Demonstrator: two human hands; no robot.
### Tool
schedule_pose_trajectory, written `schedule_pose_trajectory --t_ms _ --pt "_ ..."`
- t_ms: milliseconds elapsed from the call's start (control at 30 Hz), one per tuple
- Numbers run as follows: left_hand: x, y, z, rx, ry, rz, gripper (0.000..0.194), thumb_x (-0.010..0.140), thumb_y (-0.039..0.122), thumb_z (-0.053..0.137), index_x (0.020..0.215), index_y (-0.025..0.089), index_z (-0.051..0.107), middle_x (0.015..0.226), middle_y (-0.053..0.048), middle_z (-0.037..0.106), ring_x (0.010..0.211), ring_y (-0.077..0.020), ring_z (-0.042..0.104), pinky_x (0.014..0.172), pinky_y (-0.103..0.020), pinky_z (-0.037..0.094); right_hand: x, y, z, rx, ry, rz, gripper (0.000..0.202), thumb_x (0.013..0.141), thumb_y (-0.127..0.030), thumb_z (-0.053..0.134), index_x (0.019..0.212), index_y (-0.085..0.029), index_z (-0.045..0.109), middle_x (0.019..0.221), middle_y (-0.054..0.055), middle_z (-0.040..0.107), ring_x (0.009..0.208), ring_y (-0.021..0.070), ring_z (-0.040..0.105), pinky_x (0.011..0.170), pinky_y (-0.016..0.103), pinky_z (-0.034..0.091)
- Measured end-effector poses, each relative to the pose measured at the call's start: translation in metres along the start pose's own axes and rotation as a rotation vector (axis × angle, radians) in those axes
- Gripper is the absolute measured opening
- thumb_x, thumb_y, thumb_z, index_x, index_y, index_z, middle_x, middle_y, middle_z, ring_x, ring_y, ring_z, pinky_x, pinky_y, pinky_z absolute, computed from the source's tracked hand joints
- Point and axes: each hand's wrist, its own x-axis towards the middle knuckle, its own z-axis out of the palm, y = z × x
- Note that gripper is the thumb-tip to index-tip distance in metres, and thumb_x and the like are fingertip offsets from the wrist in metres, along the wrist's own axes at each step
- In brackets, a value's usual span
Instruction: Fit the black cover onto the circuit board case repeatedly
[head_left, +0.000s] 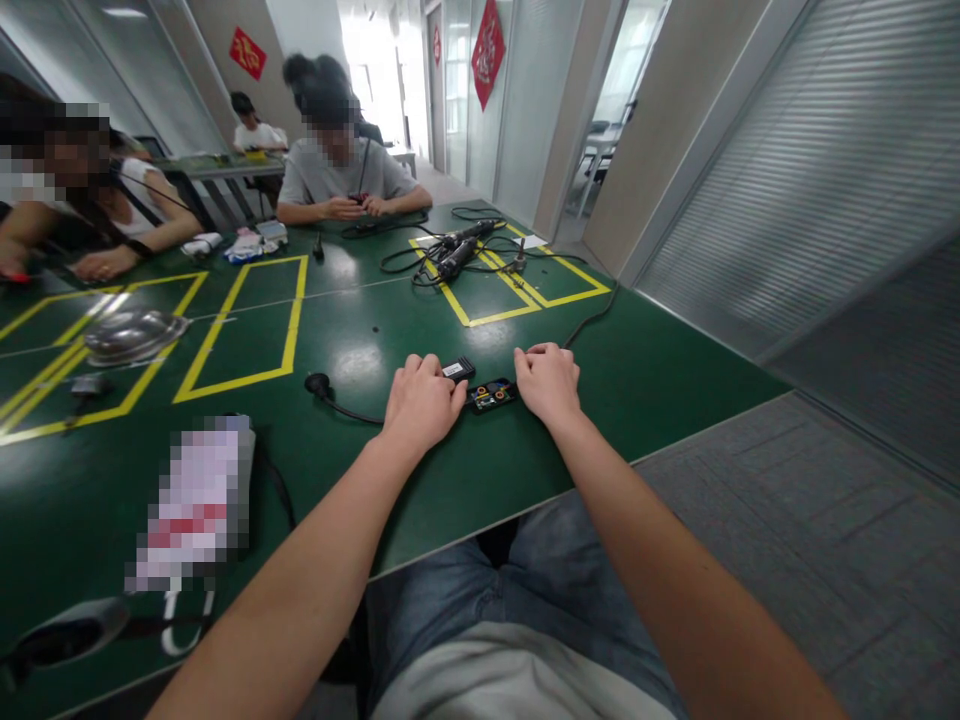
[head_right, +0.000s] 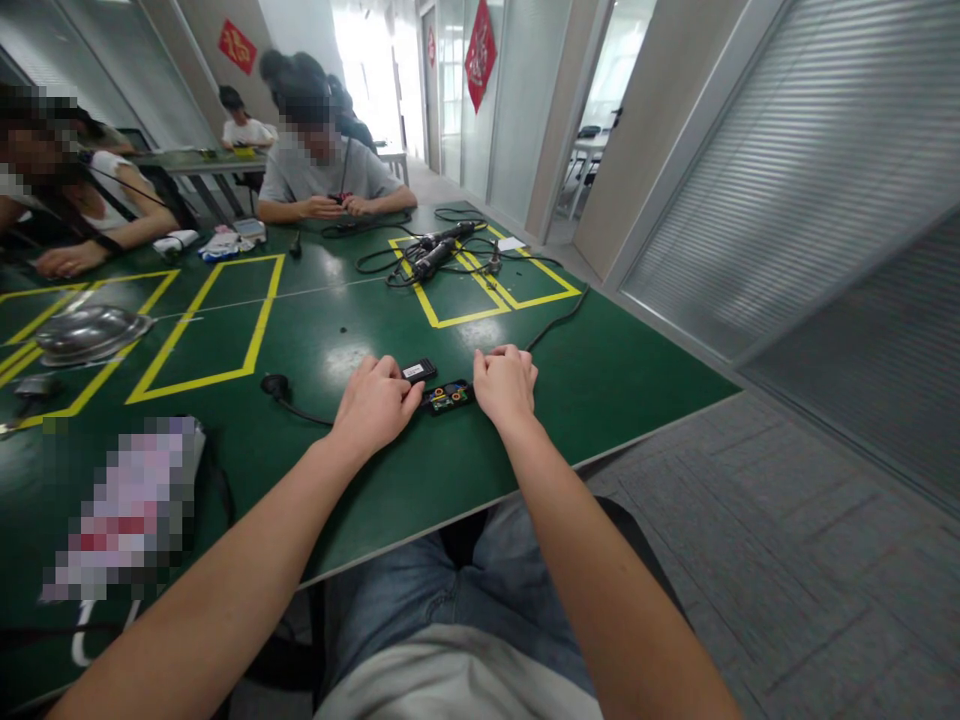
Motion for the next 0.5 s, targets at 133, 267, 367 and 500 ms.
schedule_pose_trajectory --t_ms 133,267,367,500 --pt "0.0001 0.0014 -0.0007 0.008 -0.022 -0.017 0.048 0.112 0.043 0.049 0.100 0.019 0.089 0.110 -0.015 0.067 0.113 -0.0337 0.055 0.095 -0.048 0.050 -0.0023 -0.0025 0.0008 -0.029 -0.002 0.038 0.048 0.107 -0.040 0.047 0.088 -0.021 0.087 0.132 0.018 0.066 0.123 0.0349 0.051 0.107 0.053 0.040" --pt "-0.0005 0.0040 -0.0017 -0.014 -0.037 -0.080 0.045 0.111 0.045 0.053 0.095 0.019 0.086 0.109 -0.015 0.066 0.115 -0.0349 0.057 0.093 -0.047 0.053 -0.0033 -0.0055 0.0010 -0.037 -0.011 0.048 0.048 0.106 -0.041 0.048 0.091 -0.021 0.088 0.135 0.018 0.063 0.127 0.0364 0.048 0.110 0.057 0.037" --pt "-0.0005 0.0043 -0.0005 -0.090 0.043 -0.126 0.032 0.105 0.046 0.065 0.096 0.019 0.080 0.114 -0.015 0.065 0.116 -0.0344 0.058 0.095 -0.047 0.054 -0.0034 -0.0065 0.0004 -0.043 -0.003 0.051 0.047 0.106 -0.041 0.048 0.089 -0.021 0.087 0.135 0.018 0.063 0.127 0.0361 0.049 0.111 0.056 0.036" --pt "0.0019 0.0002 0.0054 -0.262 0.124 -0.177 0.027 0.097 0.040 0.078 0.115 0.020 0.074 0.129 -0.015 0.067 0.125 -0.0345 0.060 0.104 -0.047 0.054 -0.0031 -0.0044 -0.0014 -0.036 0.008 0.057 0.046 0.105 -0.040 0.047 0.085 -0.021 0.085 0.133 0.018 0.064 0.126 0.0358 0.050 0.110 0.055 0.038"
